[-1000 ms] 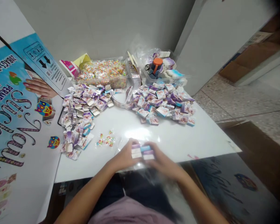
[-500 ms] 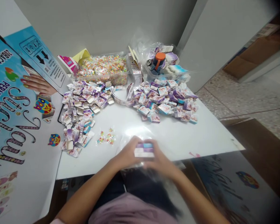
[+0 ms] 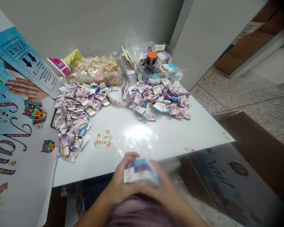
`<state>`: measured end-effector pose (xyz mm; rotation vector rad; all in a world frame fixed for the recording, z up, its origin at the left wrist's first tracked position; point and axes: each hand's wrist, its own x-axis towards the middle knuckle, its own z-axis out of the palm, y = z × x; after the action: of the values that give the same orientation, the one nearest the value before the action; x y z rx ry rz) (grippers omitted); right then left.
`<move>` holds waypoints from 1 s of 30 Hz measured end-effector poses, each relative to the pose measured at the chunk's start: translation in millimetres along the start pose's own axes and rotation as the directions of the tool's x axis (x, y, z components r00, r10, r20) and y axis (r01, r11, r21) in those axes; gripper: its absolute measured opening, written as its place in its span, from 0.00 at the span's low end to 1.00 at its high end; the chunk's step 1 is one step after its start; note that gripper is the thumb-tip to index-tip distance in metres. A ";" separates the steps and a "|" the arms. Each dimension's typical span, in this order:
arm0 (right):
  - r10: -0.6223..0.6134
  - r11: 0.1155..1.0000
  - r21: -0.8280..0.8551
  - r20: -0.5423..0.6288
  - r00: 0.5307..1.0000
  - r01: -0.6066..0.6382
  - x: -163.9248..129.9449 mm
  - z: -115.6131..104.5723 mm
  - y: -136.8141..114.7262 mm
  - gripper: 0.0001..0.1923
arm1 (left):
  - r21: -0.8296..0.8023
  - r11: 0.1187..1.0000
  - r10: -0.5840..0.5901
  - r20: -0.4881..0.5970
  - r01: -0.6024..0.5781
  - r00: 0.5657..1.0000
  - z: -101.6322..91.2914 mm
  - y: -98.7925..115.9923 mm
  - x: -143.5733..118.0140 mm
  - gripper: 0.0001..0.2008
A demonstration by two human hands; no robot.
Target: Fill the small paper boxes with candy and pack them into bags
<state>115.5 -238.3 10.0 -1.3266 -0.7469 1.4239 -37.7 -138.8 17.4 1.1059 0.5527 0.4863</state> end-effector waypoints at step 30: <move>-0.058 0.998 -0.003 -0.457 0.888 0.063 2.2 -9.6 20.4 0.25 | 0.823 0.514 0.299 0.091 -0.241 0.950 -32.4 -29.8 63.5 0.04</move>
<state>119.8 -244.1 -11.5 -1.5394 -0.4566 1.0037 -6.9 -88.1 -32.2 2.1421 0.6910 0.5414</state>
